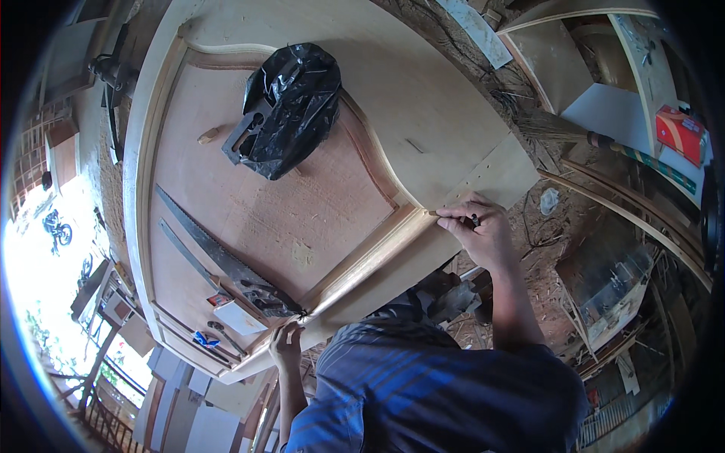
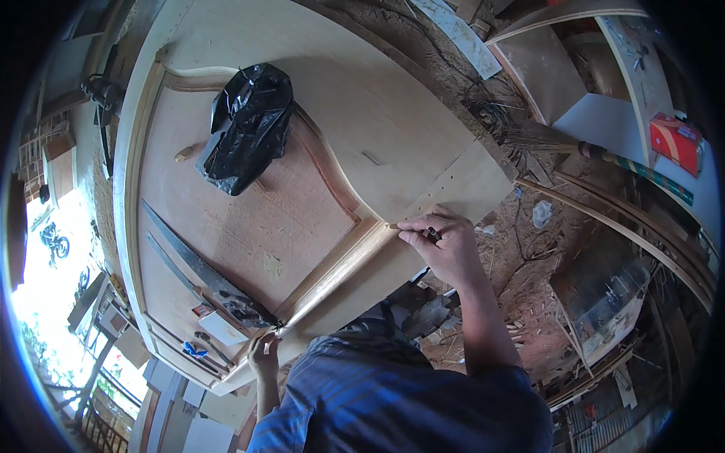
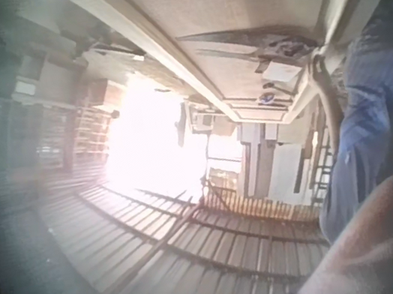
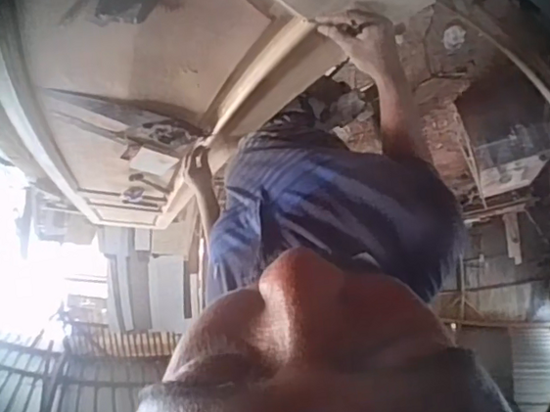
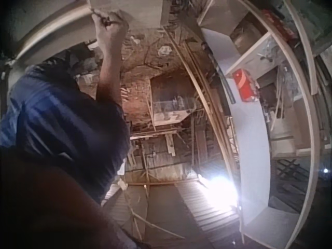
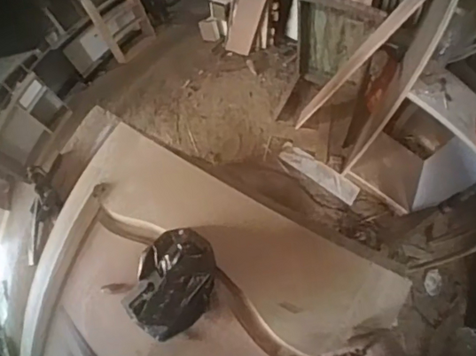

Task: The person aligns and marks wooden strips along a wooden door using a pencil and a square ruler. The person then retrieves additional wooden strips from a stack and marks them on the wooden door using the ruler and pencil.

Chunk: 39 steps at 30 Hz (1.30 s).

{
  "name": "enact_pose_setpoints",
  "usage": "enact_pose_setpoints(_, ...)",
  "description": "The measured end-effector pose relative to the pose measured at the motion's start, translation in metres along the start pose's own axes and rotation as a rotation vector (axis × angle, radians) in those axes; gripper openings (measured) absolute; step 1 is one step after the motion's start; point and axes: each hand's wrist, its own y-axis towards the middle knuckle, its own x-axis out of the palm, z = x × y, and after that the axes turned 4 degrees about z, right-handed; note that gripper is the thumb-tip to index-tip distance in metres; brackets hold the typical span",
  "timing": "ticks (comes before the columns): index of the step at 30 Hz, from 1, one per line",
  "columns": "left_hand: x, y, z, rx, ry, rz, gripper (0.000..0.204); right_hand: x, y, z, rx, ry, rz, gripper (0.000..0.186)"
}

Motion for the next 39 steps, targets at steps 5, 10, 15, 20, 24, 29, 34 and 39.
enact_pose_setpoints(5, 0.001, -0.002, -0.003, 0.017, 0.011, 0.001, 0.014, 0.0, -0.001, 0.001, 0.012, 0.016, 0.004, 0.018)
enact_pose_setpoints(10, 0.003, -0.006, -0.012, 0.003, 0.013, 0.007, 0.017, 0.001, -0.001, 0.002, -0.023, -0.008, 0.006, 0.016)
enact_pose_setpoints(15, 0.002, -0.004, -0.01, 0.04, 0.014, 0.0, 0.016, -0.001, -0.004, 0.002, -0.005, -0.054, -0.004, 0.016)
enact_pose_setpoints(20, 0.006, -0.007, -0.021, 0.027, 0.001, 0.011, 0.016, 0.002, -0.003, 0.0, 0.002, -0.065, 0.007, 0.016)
enact_pose_setpoints(24, 0.005, -0.004, -0.018, 0.093, -0.007, 0.025, 0.015, -0.002, -0.004, -0.002, 0.009, -0.015, -0.003, 0.02)
enact_pose_setpoints(29, 0.004, -0.006, -0.023, 0.077, -0.015, 0.032, 0.015, -0.012, -0.008, -0.021, 0.052, 0.251, 0.099, 0.014)
enact_pose_setpoints(34, 0.007, -0.009, -0.019, 0.088, -0.052, 0.112, 0.013, 0.056, -0.037, -0.075, -0.184, 0.01, -0.161, 0.013)
enact_pose_setpoints(39, 0.009, -0.016, -0.024, 0.078, -0.064, 0.133, 0.011, 0.149, -0.088, -0.066, -0.388, -0.209, -0.346, 0.019)
